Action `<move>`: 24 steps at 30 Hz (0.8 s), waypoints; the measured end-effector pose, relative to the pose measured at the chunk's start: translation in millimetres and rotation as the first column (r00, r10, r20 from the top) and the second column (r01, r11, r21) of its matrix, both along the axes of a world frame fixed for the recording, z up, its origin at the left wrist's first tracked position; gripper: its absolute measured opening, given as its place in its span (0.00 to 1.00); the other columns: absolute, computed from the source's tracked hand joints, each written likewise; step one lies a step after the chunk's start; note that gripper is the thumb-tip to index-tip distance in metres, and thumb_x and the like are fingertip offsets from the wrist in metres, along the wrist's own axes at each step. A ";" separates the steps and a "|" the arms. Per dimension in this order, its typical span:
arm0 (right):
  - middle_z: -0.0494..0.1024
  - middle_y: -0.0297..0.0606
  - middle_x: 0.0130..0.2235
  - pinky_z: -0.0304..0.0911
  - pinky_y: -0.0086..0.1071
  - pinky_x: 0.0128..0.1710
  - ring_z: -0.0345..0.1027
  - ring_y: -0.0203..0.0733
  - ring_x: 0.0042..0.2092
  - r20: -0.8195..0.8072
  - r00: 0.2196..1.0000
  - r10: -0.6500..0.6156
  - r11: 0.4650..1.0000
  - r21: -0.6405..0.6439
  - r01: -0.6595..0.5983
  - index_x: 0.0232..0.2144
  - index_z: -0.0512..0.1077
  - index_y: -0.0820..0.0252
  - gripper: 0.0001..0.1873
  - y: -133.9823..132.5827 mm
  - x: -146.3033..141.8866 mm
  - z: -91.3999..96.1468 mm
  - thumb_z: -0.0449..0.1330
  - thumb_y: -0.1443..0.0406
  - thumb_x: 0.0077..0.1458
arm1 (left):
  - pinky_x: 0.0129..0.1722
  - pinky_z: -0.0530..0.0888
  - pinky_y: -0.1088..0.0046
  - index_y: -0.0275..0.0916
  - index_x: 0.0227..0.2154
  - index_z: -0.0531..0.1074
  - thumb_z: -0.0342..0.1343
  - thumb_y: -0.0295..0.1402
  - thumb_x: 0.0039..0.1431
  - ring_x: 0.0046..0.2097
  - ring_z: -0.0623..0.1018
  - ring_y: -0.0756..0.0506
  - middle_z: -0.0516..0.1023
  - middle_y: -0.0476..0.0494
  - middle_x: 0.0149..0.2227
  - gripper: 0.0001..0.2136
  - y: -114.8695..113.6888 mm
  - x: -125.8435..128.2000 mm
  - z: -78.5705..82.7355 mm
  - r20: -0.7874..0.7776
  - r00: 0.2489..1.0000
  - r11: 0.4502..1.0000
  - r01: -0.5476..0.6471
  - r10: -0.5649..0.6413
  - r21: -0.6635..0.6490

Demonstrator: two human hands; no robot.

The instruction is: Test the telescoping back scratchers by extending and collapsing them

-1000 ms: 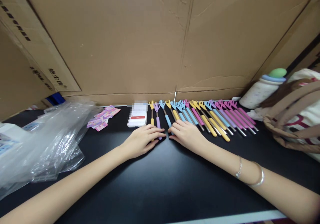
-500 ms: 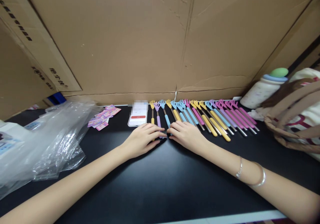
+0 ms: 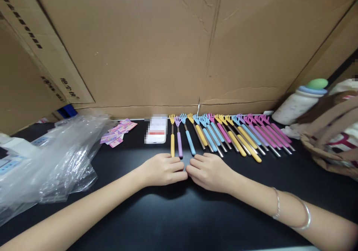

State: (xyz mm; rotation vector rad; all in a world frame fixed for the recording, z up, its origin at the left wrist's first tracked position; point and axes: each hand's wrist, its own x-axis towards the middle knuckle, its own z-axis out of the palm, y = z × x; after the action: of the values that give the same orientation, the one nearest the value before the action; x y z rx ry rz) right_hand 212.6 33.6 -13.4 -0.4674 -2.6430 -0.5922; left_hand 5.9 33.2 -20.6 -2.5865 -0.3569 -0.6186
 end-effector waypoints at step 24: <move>0.65 0.33 0.25 0.46 0.30 0.28 0.56 0.33 0.27 0.060 0.998 -0.026 0.982 -0.184 0.036 0.24 0.62 0.60 0.13 5.7 2.8 -3.2 0.44 0.67 0.59 | 0.25 0.59 0.75 0.41 0.29 0.68 0.45 0.30 0.61 0.28 0.66 0.52 0.67 0.52 0.24 0.08 2.1 0.3 1.9 0.023 0.999 0.992 -0.046 0.049 -0.114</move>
State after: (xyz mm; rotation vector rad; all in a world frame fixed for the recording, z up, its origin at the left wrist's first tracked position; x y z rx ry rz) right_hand 215.4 39.3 -16.6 -0.5540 -2.7642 -0.3754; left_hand 6.3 35.4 -18.7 -2.6712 -0.4736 -0.6326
